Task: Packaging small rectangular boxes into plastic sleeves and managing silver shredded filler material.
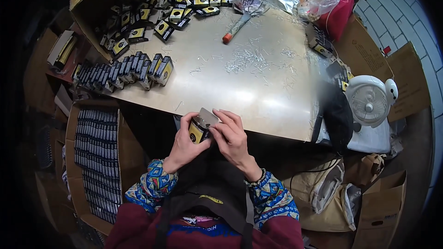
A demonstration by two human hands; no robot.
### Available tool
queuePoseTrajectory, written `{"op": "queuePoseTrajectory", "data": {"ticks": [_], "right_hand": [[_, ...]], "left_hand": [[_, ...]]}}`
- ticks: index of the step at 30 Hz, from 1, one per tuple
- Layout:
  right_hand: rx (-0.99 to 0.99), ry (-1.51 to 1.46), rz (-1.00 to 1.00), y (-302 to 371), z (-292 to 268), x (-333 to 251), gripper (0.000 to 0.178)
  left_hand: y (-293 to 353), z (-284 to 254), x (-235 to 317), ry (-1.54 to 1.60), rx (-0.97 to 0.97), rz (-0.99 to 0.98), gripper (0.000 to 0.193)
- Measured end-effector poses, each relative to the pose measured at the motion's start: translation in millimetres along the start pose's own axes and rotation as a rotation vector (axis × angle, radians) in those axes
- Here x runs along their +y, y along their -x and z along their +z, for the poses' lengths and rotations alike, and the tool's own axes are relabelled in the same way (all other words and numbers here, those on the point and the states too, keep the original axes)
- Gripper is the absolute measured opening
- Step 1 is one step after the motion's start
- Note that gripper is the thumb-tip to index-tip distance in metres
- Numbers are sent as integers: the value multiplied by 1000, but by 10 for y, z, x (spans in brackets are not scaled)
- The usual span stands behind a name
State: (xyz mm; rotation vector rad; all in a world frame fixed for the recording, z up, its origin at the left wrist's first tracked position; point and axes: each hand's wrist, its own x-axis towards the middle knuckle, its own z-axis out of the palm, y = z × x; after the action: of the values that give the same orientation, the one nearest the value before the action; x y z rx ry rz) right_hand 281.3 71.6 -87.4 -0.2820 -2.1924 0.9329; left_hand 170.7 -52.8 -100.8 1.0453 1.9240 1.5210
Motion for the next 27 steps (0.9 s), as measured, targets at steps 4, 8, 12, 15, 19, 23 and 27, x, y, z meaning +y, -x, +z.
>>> {"op": "queuePoseTrajectory", "data": {"ticks": [4, 8, 12, 15, 19, 23, 27], "right_hand": [[-47, 85, -18, -30, 2, -17, 12], [5, 5, 147, -33, 19, -41, 10], [-54, 14, 63, -109, -17, -88, 6], [-137, 42, 22, -104, -26, -56, 6], [-10, 37, 123, -65, 42, -83, 7], [13, -1, 223, -61, 111, -159, 9], [-120, 53, 231, -125, 1, -104, 19]], "left_hand": [[16, -21, -9, -142, 24, 66, 73], [21, -35, -21, -197, 66, 104, 73], [32, -51, -11, -228, 69, 179, 73], [38, -45, -8, -239, 76, 206, 74], [48, -18, -21, -239, 68, 190, 74], [40, 13, -38, -255, 96, 269, 74], [52, -15, -77, -262, 90, 217, 73]]}}
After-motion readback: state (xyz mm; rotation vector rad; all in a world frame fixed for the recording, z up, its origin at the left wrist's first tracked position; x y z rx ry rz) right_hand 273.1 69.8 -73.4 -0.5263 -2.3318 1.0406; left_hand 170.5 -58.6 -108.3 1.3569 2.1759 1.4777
